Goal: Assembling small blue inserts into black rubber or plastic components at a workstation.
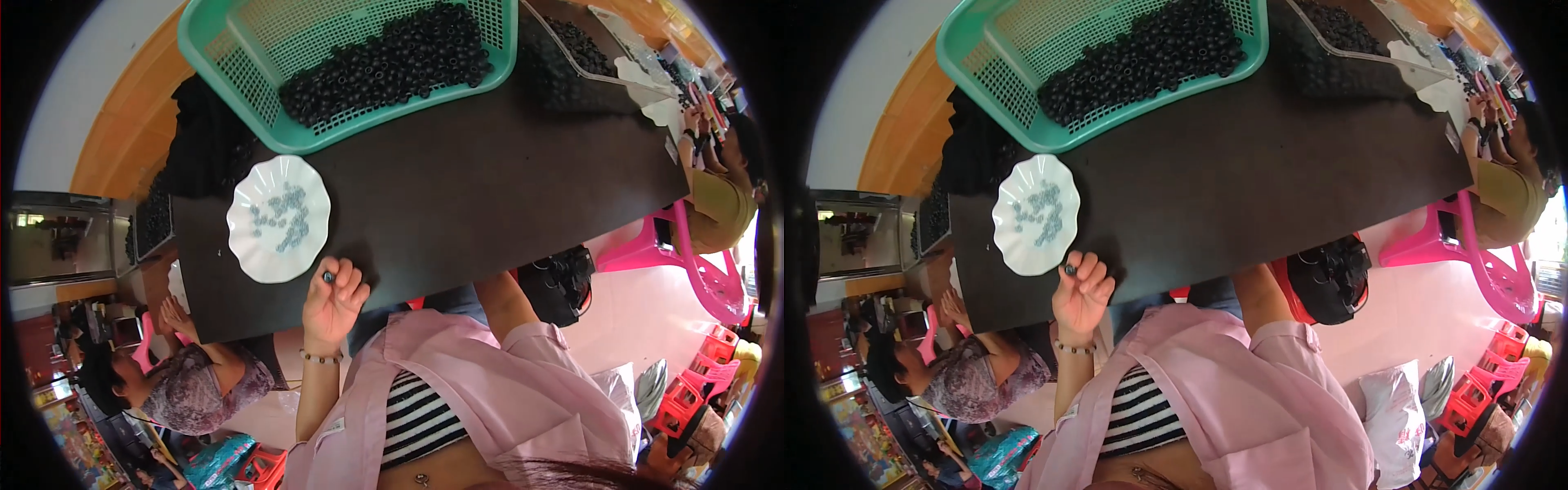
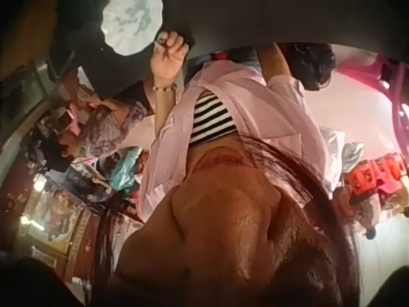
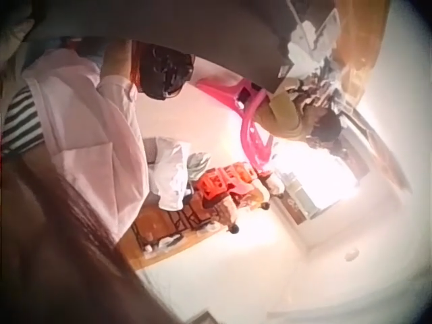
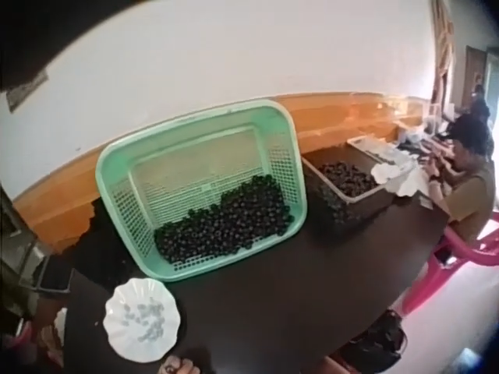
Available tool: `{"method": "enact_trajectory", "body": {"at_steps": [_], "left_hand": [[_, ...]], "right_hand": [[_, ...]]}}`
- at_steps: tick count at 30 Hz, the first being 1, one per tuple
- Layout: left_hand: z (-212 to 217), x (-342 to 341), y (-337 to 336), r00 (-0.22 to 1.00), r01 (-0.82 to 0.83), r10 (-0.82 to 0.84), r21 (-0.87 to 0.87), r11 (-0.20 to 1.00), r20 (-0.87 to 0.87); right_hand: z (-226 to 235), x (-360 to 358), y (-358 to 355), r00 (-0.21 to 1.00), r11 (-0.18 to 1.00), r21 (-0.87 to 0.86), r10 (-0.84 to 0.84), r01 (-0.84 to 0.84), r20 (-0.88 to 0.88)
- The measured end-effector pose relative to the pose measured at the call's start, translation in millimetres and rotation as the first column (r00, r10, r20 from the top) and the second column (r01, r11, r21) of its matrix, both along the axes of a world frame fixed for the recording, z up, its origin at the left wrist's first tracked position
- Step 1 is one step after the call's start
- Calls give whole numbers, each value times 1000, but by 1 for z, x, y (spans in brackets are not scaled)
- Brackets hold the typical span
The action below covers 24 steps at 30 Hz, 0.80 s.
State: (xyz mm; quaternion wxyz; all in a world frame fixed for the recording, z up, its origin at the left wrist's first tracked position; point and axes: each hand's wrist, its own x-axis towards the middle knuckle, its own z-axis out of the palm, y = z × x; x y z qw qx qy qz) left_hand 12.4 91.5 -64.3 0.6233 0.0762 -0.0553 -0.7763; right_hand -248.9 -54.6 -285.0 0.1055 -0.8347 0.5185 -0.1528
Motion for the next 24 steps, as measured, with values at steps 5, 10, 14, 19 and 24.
{"method": "enact_trajectory", "body": {"at_steps": [5,10,14,19,24], "left_hand": [[6,-5,4,999,-1,0,27,1000,43],[10,-5,4,999,-52,52,90,995,-5],[14,-8,1,997,-74,75,107,991,-5],[14,-10,-2,997,-70,74,133,989,-29],[14,-10,-5,998,-52,56,124,991,-29]], "right_hand": [[-18,-33,-3,997,998,36,-58,56,54],[-29,-80,3,994,993,66,-99,95,53],[-32,-111,7,993,992,78,-108,104,47],[-36,-131,19,990,987,92,-135,130,49],[-42,-141,47,986,981,123,-158,151,44]]}}
